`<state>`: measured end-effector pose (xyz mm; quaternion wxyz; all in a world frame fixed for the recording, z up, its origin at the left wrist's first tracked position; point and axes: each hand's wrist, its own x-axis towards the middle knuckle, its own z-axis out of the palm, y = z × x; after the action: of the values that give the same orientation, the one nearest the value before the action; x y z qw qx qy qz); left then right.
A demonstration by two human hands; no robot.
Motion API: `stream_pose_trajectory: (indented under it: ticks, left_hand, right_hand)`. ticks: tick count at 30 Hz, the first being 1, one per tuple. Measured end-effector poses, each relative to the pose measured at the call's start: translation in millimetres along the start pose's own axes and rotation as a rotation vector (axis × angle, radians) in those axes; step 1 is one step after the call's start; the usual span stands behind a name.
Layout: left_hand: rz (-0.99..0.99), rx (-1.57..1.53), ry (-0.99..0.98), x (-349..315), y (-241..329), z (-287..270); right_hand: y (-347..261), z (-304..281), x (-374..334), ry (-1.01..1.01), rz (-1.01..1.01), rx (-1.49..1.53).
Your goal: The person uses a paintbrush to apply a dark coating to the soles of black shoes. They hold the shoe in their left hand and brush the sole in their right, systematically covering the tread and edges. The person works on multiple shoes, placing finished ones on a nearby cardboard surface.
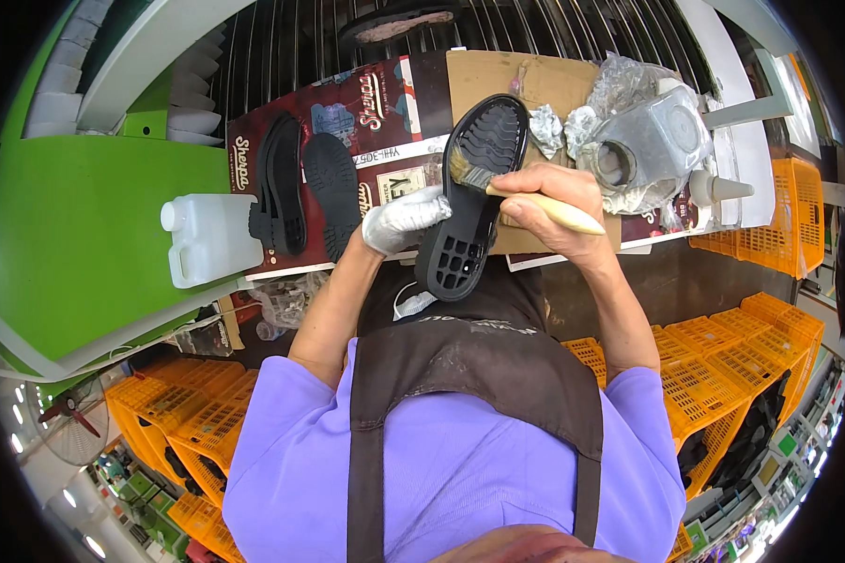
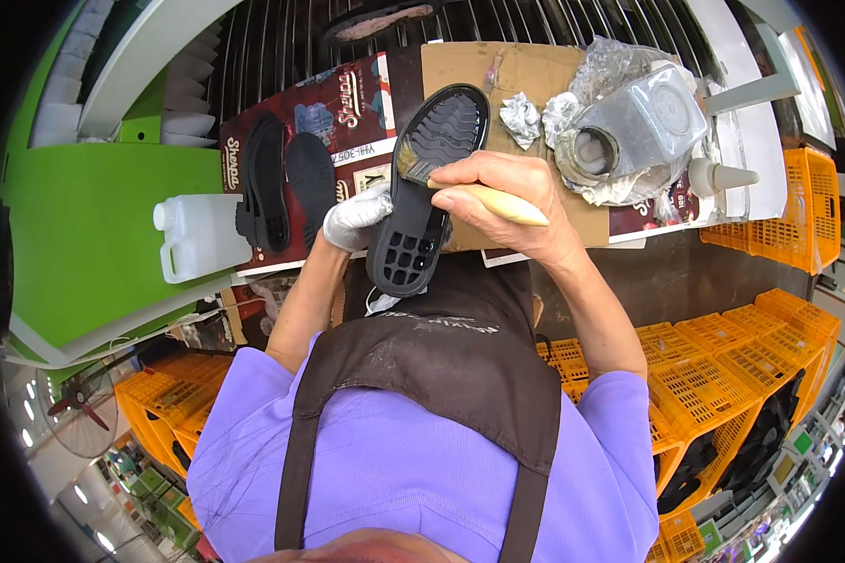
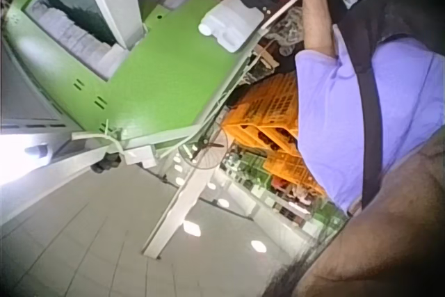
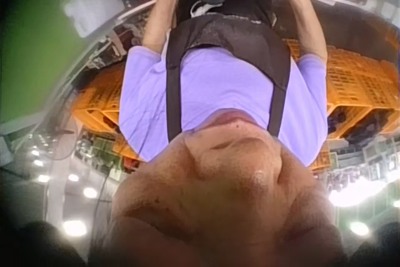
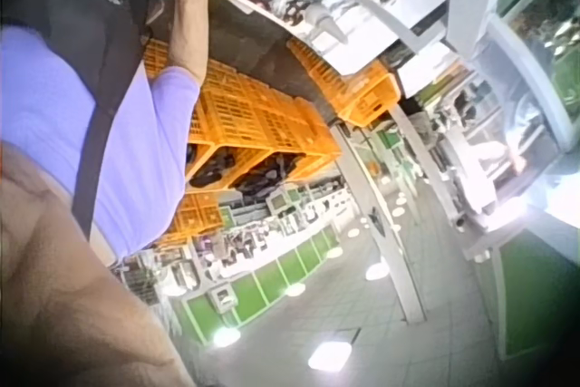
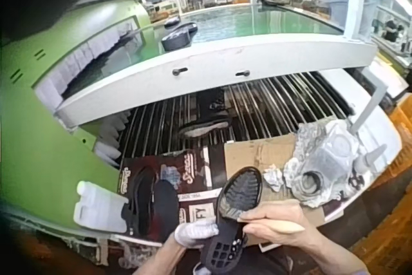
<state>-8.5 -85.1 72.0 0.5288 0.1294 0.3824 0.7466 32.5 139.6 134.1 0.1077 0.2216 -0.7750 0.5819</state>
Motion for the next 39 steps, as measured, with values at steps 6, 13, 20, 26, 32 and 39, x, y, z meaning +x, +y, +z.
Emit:
stream_pose_trajectory:
  ticks: [6,13,20,26,32,39]
  left_hand:
    - [0.146,-0.295,0.032,-3.8,-17.2,-3.1]
    - [0.222,-0.473,0.113,1.4,-25.7,-2.9]
    - [0.246,-0.424,0.286,9.5,-13.0,20.3]
    - [0.268,-0.467,0.184,14.7,-10.2,22.0]
    - [0.272,-0.442,0.23,11.6,-7.6,28.9]
    - [0.13,-0.458,0.272,7.7,-2.2,35.0]
  right_hand:
    - [-7.0,9.3,-7.4,-0.008,0.013,0.029]
    - [-11.8,20.8,-15.3,0.01,0.026,0.038]
    - [-23.2,22.5,-15.6,-0.022,0.012,0.012]
    - [-29.8,20.9,-16.2,-0.054,-0.038,-0.003]
    - [-43.3,15.5,-10.9,-0.131,-0.055,0.012]
    - [-52.7,10.7,-4.0,-0.214,-0.072,0.071]
